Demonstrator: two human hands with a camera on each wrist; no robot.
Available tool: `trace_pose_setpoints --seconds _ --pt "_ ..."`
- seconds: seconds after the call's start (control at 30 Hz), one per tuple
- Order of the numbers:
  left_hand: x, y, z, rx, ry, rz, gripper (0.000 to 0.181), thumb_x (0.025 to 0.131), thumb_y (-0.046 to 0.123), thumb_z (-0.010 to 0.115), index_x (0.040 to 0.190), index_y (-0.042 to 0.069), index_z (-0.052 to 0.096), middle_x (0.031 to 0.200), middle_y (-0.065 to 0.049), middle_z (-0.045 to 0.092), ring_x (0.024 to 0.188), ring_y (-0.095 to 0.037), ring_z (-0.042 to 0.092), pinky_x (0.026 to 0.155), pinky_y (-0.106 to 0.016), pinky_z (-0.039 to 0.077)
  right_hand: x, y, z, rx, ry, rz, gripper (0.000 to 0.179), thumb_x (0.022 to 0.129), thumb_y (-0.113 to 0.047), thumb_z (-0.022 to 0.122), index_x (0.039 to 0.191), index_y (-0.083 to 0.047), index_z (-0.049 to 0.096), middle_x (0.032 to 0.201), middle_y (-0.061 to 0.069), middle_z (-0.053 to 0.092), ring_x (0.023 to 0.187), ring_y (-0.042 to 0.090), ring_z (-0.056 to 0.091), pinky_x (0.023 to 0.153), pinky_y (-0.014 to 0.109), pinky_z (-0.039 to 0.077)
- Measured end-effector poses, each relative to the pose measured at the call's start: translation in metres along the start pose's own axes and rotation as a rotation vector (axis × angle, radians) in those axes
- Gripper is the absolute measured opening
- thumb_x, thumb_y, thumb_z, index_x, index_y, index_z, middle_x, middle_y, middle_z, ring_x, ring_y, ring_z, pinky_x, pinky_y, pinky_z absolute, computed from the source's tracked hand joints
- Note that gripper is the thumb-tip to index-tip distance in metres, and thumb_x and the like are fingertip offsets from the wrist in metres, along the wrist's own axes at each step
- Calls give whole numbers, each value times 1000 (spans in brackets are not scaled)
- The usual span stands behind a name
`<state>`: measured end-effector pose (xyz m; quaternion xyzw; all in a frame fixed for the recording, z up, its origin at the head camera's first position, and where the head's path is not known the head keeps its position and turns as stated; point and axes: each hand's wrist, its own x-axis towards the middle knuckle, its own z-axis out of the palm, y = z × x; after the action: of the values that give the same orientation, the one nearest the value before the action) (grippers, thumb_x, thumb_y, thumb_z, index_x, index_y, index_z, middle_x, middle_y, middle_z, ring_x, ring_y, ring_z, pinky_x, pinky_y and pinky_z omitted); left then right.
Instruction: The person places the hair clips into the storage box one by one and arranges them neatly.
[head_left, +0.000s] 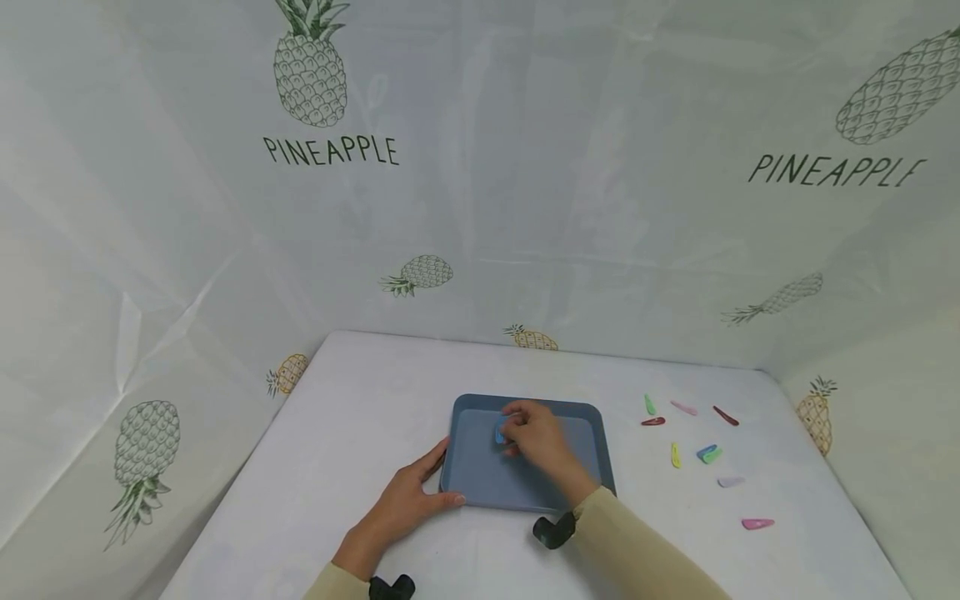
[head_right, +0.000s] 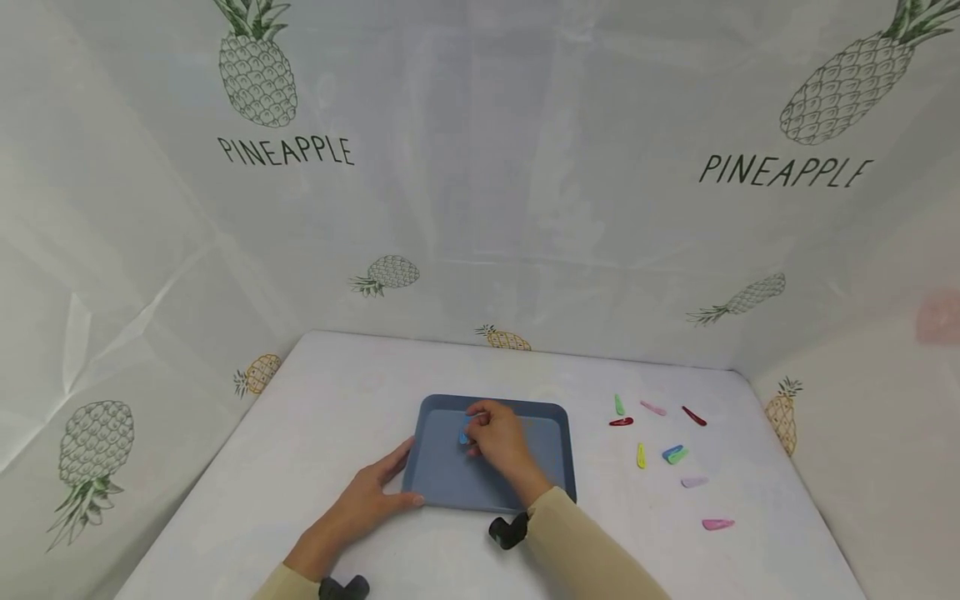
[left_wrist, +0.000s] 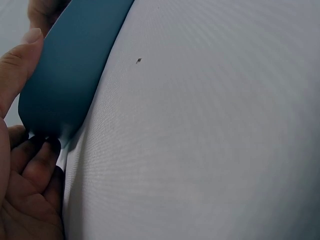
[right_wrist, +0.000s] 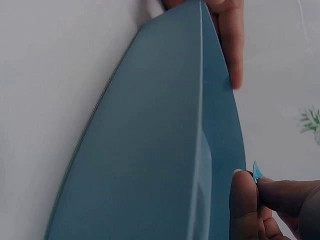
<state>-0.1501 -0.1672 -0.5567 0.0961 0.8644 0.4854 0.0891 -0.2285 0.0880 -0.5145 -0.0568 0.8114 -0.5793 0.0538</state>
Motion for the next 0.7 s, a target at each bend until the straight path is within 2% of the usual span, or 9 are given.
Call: trace_pose_setpoints --seconds 0.23,0.4,0.7 --pt "0 -1 0 1 0 -6 100 86 52 85 168 28 32 166 -5 44 158 -37 33 125 -66 29 6 -3 20 -11 -36 -29 24 91 4 69 115 4 70 78 7 68 58 17 69 54 33 62" --pt "0 0 0 -1 2 -1 100 86 53 85 167 26 32 165 -6 44 157 -37 34 125 -66 29 10 -1 31 -82 -28 -68 19 92 3 69 111 1 71 77 5 69 59 18 69 52 29 60" --pt "-1 1 0 -23 2 10 99 86 50 85 167 25 33 165 -8 45 157 -38 35 125 -66 29 10 1 39 -185 -15 -100 16 94 1 66 107 -5 73 76 0 67 59 9 61 53 25 53"
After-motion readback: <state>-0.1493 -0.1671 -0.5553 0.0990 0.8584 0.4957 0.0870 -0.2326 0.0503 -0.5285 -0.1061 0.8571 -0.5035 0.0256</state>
